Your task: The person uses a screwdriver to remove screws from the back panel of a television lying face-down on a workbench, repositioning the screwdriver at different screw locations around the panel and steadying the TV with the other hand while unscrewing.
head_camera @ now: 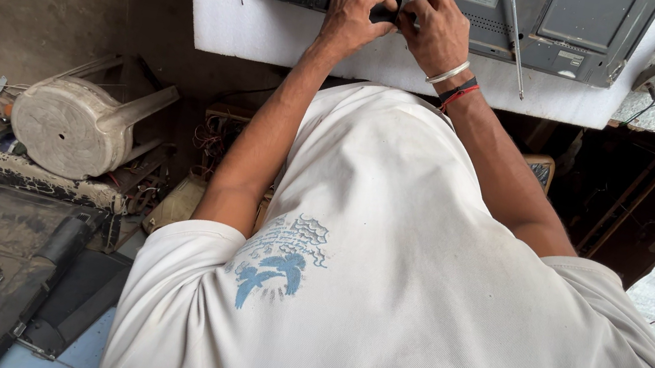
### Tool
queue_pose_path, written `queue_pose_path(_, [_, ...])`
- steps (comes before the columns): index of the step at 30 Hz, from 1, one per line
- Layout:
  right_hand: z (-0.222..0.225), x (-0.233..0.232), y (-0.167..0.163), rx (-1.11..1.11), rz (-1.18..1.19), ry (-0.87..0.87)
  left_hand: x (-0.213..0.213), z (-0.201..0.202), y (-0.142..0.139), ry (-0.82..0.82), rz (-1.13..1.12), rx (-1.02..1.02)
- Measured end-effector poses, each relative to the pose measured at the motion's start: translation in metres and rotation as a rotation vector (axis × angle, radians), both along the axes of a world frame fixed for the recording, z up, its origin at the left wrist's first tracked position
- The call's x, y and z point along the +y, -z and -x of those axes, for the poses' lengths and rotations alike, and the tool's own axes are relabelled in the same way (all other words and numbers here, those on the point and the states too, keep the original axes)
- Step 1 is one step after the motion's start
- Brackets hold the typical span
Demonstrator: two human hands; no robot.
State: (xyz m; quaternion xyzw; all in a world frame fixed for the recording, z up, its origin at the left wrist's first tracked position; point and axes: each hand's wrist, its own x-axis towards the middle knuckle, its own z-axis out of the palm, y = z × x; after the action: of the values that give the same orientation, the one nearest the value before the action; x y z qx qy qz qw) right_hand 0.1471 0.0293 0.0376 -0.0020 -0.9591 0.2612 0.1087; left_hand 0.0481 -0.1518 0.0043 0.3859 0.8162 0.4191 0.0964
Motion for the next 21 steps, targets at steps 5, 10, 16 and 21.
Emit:
queue_pose_path(5, [0.0, -0.001, 0.002, -0.013, -0.031, 0.011, 0.0, 0.003, -0.003, -0.001, 0.04, -0.021])
queue_pose_path(10, [0.003, -0.002, 0.007, -0.035, -0.024, 0.041, 0.0, 0.002, 0.004, -0.005, 0.033, -0.023])
queue_pose_path(16, [0.0, -0.001, 0.007, -0.005, -0.006, 0.006, -0.002, 0.003, 0.008, 0.001, 0.022, -0.001])
queue_pose_path(21, [0.001, -0.007, 0.004, 0.003, 0.008, 0.023, -0.004, 0.006, 0.002, 0.006, 0.003, 0.038])
